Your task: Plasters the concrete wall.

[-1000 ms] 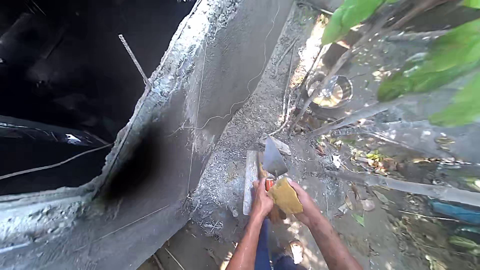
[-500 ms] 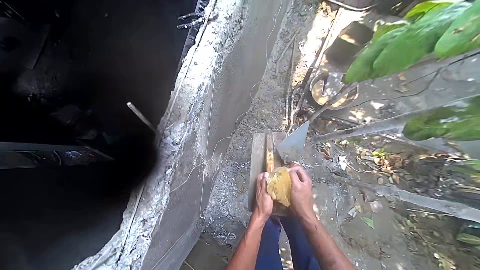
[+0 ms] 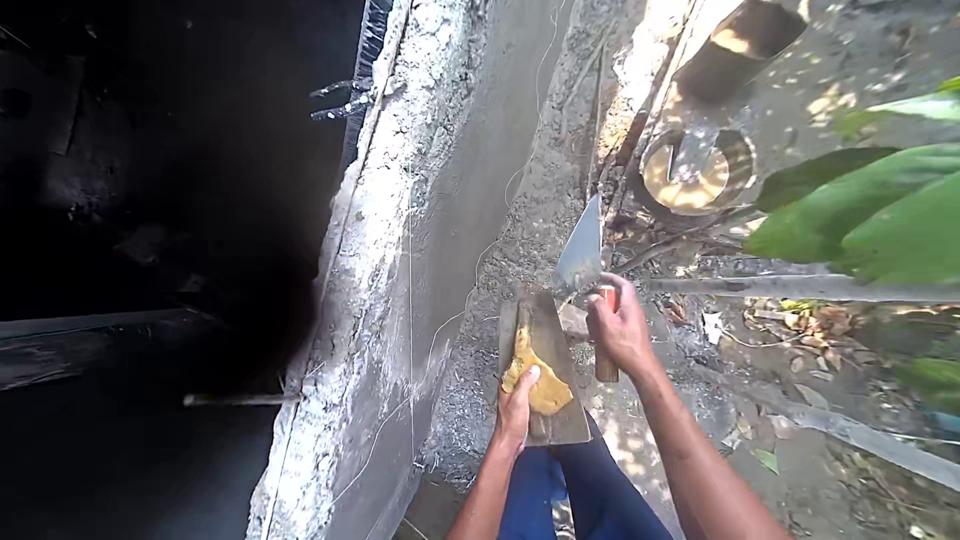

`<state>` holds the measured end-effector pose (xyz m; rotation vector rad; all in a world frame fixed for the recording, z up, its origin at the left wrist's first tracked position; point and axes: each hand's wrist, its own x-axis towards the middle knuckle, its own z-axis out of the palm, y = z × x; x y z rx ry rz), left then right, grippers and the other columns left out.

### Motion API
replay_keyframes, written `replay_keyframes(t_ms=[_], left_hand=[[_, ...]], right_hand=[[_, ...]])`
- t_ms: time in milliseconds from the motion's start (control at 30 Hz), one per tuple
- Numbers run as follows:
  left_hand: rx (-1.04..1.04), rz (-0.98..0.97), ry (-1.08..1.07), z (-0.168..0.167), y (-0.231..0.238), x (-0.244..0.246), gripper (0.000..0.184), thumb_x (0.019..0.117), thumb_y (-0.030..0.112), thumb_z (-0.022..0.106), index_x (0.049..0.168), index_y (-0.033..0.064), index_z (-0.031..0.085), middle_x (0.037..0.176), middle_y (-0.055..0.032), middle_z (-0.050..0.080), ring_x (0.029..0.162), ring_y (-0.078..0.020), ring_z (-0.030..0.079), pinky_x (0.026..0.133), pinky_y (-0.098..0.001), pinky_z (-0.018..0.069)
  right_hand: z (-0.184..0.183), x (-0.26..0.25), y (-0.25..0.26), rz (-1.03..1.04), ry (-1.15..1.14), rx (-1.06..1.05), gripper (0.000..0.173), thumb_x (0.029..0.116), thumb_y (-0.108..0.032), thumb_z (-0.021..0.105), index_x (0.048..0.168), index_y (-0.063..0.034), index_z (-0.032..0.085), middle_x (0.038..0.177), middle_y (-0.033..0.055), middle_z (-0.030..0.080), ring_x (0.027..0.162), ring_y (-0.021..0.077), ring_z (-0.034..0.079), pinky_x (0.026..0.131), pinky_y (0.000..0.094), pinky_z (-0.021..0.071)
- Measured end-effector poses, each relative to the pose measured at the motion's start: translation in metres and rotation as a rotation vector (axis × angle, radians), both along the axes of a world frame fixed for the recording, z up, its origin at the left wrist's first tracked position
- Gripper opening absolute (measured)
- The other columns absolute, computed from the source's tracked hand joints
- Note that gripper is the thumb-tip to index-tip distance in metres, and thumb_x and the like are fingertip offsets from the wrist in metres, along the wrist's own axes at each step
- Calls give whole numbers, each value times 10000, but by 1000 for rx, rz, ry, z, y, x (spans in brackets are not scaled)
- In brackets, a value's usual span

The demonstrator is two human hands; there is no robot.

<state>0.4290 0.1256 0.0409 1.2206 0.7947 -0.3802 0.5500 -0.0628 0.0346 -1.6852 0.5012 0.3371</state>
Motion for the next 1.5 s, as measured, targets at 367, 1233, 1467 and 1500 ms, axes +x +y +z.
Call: replay_keyframes(t_ms=[367,1233,1467,1500], left_hand=[[17,10,118,-68,12,46,567,936,304,714,1374,-14,547,1263,-173,676,1176,-252,661,1043,-447,546],[47,-146,293,-98,83,103,519,944,226,657,1381,-10,510,1243,-137,660,1141,-179,647,1022,-377,533],[54,-158,300,-100,83,108,600,888,333,751,1332,-29,568,1203,-182,697,1123,-260,687,1011,-446,566],[57,-147,296,-98,82,107,580,891,315,744,1324,-30,570,1188,-176,701,1107,-248,690,1000,-434,568]], right_hand=[[-48,115,127,210,-95,-76,509,1048,-575,442,996,-120,665,658,67,576,554,239,564,530,484,492],[-96,175,215,-44,-117,-321,352,995,-383,533,752,-143,623,549,9,527,490,185,537,462,420,421],[-95,214,186,-7,-148,-242,355,1038,-368,500,774,-139,564,556,44,490,423,198,461,384,395,359],[-97,199,190,16,-124,-256,344,1027,-371,509,782,-141,588,562,32,509,454,199,498,414,418,395]])
